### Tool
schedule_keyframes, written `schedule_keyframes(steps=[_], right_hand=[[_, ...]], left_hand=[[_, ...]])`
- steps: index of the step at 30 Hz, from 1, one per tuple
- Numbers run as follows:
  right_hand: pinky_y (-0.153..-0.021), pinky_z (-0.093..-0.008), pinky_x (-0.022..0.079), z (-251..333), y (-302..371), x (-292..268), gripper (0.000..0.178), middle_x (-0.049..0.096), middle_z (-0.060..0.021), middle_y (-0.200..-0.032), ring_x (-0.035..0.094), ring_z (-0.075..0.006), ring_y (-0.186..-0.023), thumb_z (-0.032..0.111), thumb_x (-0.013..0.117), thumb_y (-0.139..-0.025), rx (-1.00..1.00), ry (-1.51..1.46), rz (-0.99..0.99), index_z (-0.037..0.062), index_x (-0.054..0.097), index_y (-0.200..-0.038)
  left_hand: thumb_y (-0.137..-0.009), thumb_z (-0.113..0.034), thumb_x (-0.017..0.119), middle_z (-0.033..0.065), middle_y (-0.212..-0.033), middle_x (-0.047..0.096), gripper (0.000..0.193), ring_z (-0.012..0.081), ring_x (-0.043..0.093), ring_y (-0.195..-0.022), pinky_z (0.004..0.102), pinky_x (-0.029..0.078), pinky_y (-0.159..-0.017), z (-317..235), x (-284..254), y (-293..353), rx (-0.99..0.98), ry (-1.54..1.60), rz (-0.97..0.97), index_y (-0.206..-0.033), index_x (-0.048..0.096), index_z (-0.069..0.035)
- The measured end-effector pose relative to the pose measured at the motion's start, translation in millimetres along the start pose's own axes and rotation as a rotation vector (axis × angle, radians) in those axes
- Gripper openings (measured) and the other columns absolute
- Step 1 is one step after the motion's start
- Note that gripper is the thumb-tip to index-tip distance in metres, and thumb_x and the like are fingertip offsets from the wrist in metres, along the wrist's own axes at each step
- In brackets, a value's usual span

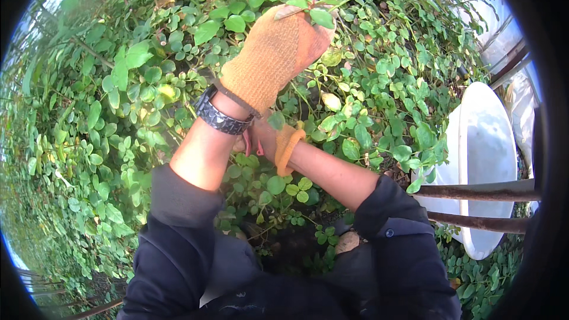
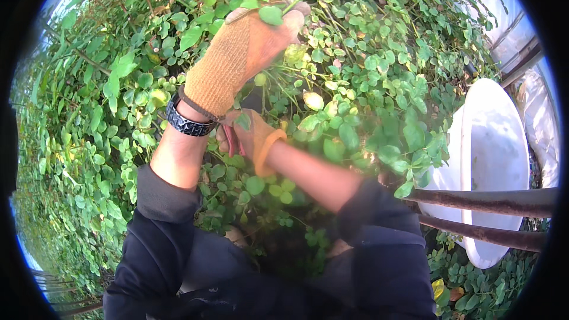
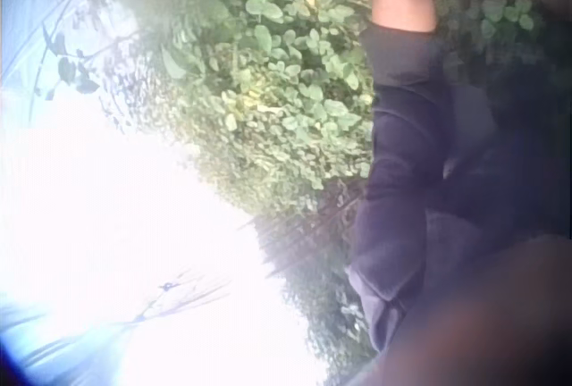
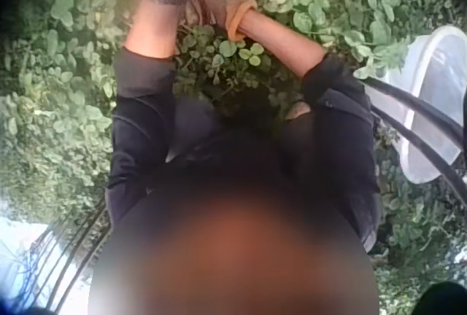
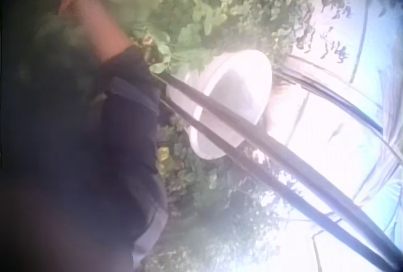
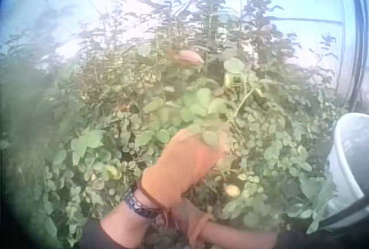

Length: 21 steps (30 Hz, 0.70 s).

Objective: The person puts on a single orange glove, then uses pruning shears to cut leafy stems from a dense vine and places the cuttings into a white bucket. The person continues harvesting by hand and with shears, accumulating cuttings in the bucket.

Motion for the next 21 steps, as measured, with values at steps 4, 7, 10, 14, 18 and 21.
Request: schedule_keyframes(steps=[4, 7, 10, 14, 18, 21], right_hand=[[-0.067, -0.0354, 0.056, 35.4, 3.8, 8.2, 0.039, 0.071, -0.0062, -0.088, 0.070, -0.0195, -0.076, 0.040, 0.048, -0.114, -0.037, 0.219, 0.020, 0.0072, 0.069, -0.113], [-0.073, -0.0353, 0.056, 61.3, 3.6, 27.5, 0.031, 0.069, -0.0050, -0.088, 0.070, -0.0208, -0.082, 0.032, 0.060, -0.109, -0.071, 0.075, 0.179, 0.0059, 0.069, -0.123], [-0.076, -0.0351, 0.055, 69.5, 8.1, 42.8, 0.035, 0.063, -0.0026, -0.085, 0.066, -0.0193, -0.083, 0.028, 0.076, -0.101, 0.176, -0.071, 0.049, 0.0064, 0.068, -0.128], [-0.064, -0.0327, 0.049, 81.0, 1.8, 36.5, 0.022, 0.060, -0.0004, -0.078, 0.057, -0.0124, -0.066, 0.028, 0.076, -0.102, -0.020, -0.103, 0.181, 0.0091, 0.068, -0.108], [-0.075, -0.0319, 0.050, 73.2, -11.5, 7.4, 0.022, 0.068, 0.0022, -0.089, 0.063, -0.0119, -0.081, 0.032, 0.077, -0.104, -0.044, 0.138, 0.113, 0.0108, 0.071, -0.103], [-0.084, -0.0315, 0.054, 75.6, -6.4, -3.0, 0.028, 0.072, -0.0039, -0.122, 0.066, -0.0128, -0.095, 0.025, 0.072, -0.107, -0.194, 0.140, 0.036, 0.0074, 0.066, -0.128]], left_hand=[[-0.099, -0.017, 0.062, 0.0110, -0.088, 0.078, 0.016, 0.0281, 0.078, -0.093, 0.0399, 0.062, -0.089, -82.3, 6.6, -62.2, 0.348, -0.356, -0.006, -0.106, 0.072, -0.008], [-0.098, -0.028, 0.067, 0.0190, -0.115, 0.078, 0.039, 0.0353, 0.077, -0.111, 0.0460, 0.060, -0.101, -177.5, 31.5, -124.0, 0.285, 0.007, 0.360, -0.127, 0.069, -0.002], [-0.085, -0.059, 0.077, 0.0238, -0.129, 0.078, 0.084, 0.0376, 0.076, -0.120, 0.0473, 0.058, -0.107, -261.6, 50.4, -139.7, 0.266, 0.431, 0.422, -0.142, 0.070, 0.002], [-0.086, -0.057, 0.078, 0.0286, -0.123, 0.078, 0.085, 0.0417, 0.077, -0.115, 0.0472, 0.060, -0.103, -258.6, 67.6, -123.5, 0.205, 0.597, 0.460, -0.138, 0.067, 0.009], [-0.100, -0.044, 0.070, 0.0235, -0.133, 0.077, 0.065, 0.0373, 0.075, -0.124, 0.0432, 0.059, -0.109, -151.6, 48.4, -99.1, -0.108, 0.606, 0.226, -0.146, 0.066, 0.002], [-0.100, -0.040, 0.068, 0.0202, -0.125, 0.080, 0.050, 0.0317, 0.078, -0.115, 0.0395, 0.060, -0.103, -78.7, 11.6, -60.4, -0.237, 0.587, -0.003, -0.130, 0.077, -0.001]])
Point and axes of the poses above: each hand's wrist, its own y-axis away from the middle knuckle, its own x-axis out of the palm, z = x × y, the point moved 3 cm from there along -y, towards the middle knuckle
